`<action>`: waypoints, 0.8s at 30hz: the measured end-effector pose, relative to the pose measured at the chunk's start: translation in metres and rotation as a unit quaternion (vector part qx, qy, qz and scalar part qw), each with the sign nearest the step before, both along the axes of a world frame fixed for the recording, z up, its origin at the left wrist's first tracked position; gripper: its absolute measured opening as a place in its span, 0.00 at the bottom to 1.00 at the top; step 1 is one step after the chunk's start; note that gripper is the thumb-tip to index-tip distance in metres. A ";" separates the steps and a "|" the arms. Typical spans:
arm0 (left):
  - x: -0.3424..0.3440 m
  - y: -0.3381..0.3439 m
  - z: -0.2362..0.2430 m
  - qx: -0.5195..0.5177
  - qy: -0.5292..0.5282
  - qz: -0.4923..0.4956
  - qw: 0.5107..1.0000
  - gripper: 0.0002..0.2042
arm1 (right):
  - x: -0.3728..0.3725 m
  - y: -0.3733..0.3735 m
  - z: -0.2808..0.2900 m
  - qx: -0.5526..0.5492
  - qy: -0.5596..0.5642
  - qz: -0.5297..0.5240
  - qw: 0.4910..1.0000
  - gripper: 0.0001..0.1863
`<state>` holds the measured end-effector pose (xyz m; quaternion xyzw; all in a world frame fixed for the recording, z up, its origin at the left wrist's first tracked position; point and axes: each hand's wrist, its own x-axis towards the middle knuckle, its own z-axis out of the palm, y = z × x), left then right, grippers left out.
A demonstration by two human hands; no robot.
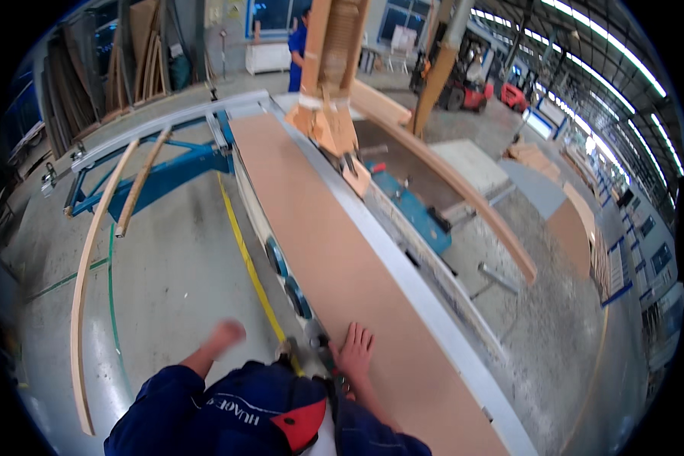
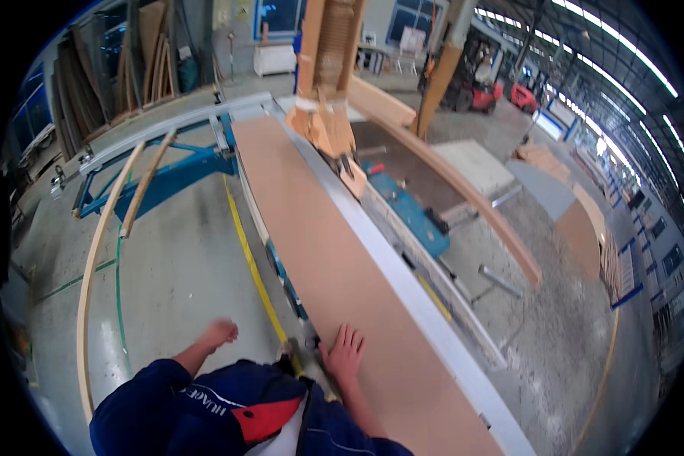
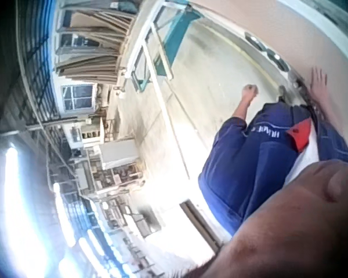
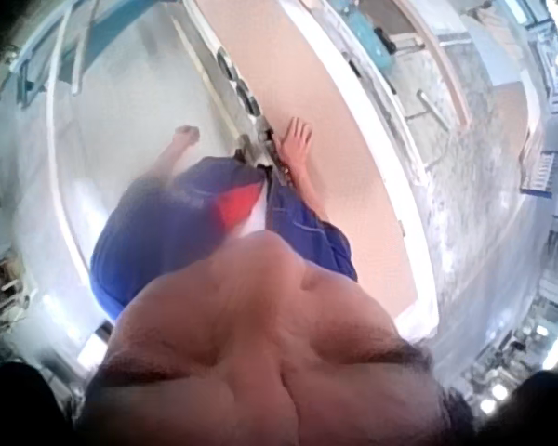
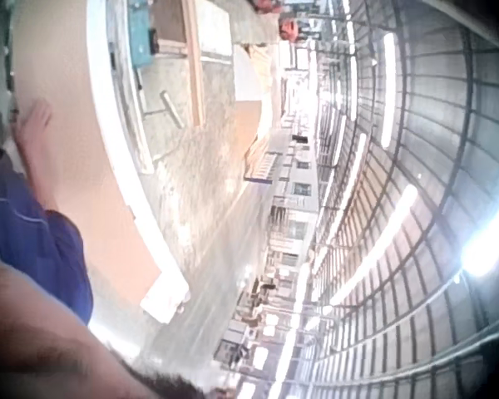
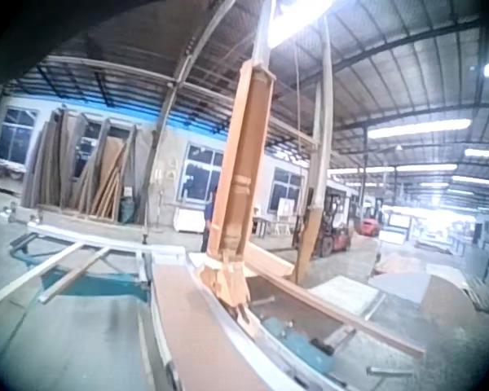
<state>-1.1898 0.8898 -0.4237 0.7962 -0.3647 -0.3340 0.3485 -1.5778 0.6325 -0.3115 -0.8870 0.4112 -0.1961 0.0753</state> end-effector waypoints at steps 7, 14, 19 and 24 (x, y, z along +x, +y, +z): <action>-0.003 0.097 -0.003 0.206 -0.023 0.019 0.978 0.05 | -0.024 0.014 0.018 0.050 0.024 -0.054 0.997 0.52; 0.024 0.093 -0.031 0.360 -0.110 -0.197 0.905 0.10 | -0.016 0.011 0.023 0.063 0.023 -0.053 0.996 0.51; 0.028 0.039 -0.048 0.154 -0.273 -0.140 0.939 0.05 | -0.005 0.004 0.026 0.057 0.029 -0.043 0.997 0.50; 0.039 0.005 -0.048 0.117 -0.274 -0.207 0.932 0.10 | 0.001 0.001 0.031 0.067 0.040 -0.043 0.996 0.50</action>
